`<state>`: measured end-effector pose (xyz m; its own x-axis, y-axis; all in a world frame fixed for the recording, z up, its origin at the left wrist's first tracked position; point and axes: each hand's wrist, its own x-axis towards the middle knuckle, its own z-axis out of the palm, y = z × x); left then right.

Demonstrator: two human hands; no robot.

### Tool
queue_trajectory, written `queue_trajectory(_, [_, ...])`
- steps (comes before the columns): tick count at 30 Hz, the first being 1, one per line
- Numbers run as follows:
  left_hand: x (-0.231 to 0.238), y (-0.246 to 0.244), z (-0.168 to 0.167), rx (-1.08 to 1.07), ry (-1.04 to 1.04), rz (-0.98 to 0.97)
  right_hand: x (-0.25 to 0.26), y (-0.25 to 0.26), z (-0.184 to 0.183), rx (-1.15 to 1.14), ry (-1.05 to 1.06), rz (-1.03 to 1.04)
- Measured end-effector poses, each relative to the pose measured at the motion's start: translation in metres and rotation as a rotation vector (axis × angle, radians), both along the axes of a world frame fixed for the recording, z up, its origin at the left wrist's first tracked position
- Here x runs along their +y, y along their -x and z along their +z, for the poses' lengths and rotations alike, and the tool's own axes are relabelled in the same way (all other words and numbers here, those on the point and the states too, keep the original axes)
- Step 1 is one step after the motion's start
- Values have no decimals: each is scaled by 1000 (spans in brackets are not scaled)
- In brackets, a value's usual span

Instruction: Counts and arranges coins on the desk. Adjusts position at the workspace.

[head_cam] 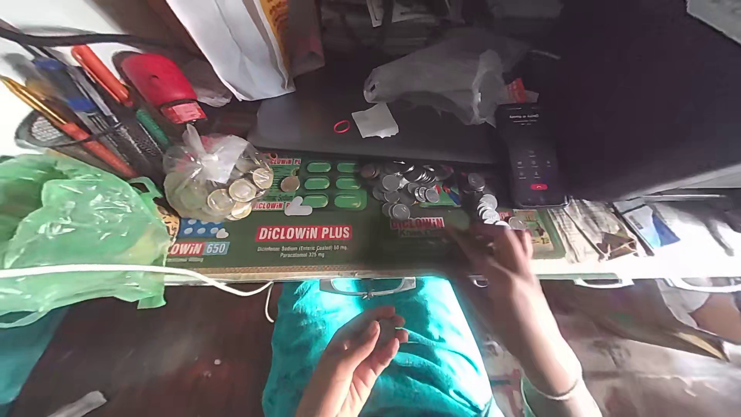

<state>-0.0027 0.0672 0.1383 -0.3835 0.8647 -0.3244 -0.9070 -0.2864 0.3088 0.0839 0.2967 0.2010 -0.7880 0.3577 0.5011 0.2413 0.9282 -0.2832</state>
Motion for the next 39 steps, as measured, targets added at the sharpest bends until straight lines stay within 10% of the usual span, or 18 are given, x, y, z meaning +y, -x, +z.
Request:
queue_trajectory(9, [-2,3,0,14,5,23,9,-31,-19,162,-111,222])
queue_trajectory(14, [-2,2,-2,16,-32,4,36,-40,-11,354,-165,-105])
queue_trajectory(39, [-5,4,-4,-5,-15,22,-19,68,-4,-24,-68,107])
